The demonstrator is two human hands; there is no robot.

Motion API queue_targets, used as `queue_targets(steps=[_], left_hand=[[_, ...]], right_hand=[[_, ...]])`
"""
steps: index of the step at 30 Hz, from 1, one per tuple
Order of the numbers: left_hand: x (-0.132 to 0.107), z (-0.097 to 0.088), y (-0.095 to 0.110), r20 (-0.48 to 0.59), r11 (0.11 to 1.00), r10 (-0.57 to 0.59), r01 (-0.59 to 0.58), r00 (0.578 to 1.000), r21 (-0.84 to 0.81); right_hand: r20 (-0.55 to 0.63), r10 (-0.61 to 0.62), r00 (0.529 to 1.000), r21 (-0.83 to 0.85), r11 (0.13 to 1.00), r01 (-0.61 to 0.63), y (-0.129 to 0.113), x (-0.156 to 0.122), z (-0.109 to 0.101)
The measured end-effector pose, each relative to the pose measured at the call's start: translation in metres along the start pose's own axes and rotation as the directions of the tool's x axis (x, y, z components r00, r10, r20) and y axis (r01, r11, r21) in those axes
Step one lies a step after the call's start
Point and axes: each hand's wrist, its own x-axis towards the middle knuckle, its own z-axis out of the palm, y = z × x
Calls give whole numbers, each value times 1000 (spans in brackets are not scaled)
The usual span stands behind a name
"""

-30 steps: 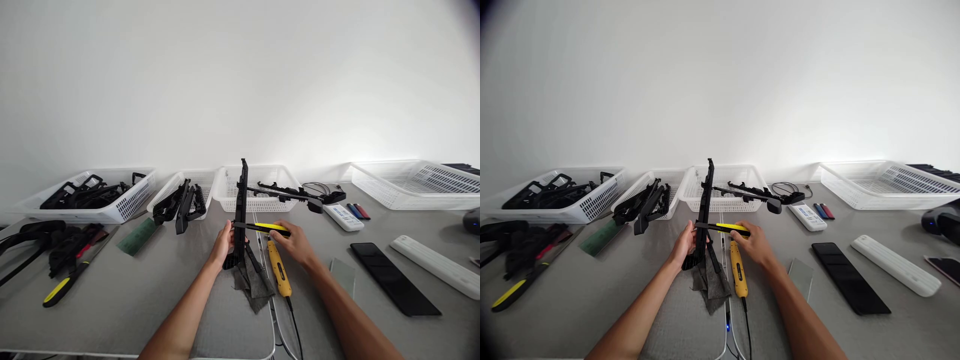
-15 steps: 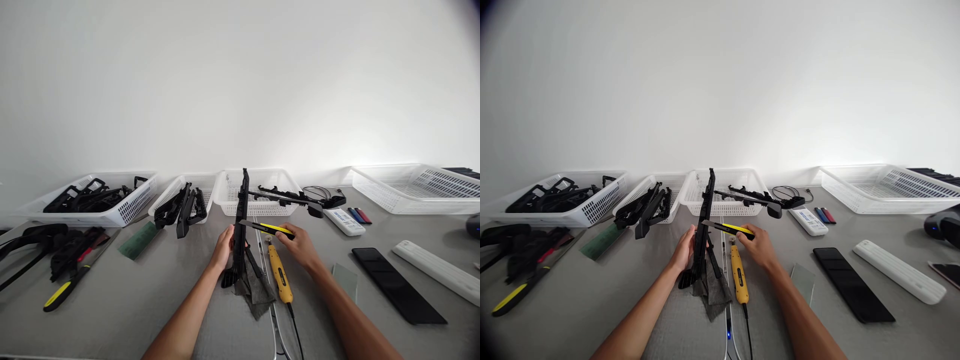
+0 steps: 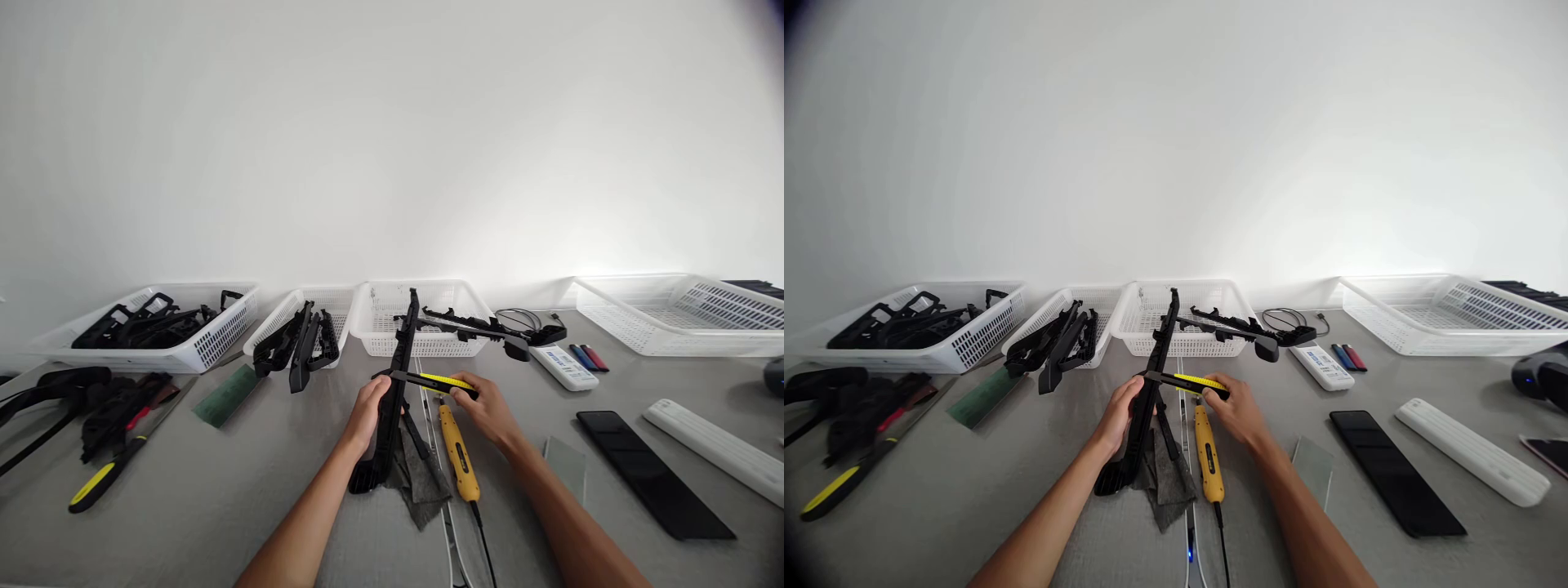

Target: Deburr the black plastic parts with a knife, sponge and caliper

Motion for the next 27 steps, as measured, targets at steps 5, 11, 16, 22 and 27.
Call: queue_targets(steps=[5, 11, 16, 22, 27], left_hand=[[-1, 2, 0, -31, 999, -22, 21, 999, -29], [-3, 3, 5, -23, 1000, -20, 20, 1000, -22], [-3, 1, 6, 0, 1000, 9, -9, 1000, 8], [-1, -2, 4, 32, 1000, 0, 0, 1000, -19], [-5, 3, 7, 102, 994, -36, 46, 994, -97]], right_hand=[[69, -15, 998, 17, 1000, 13, -2, 0, 1], [-92, 28, 995, 8, 1000, -27, 0, 0, -3], [-23, 6, 1000, 40, 999, -5, 1, 0, -4], [-102, 40, 994, 6, 999, -40, 2, 1, -2], [-26, 17, 1000, 37, 999, -16, 4, 0, 0]])
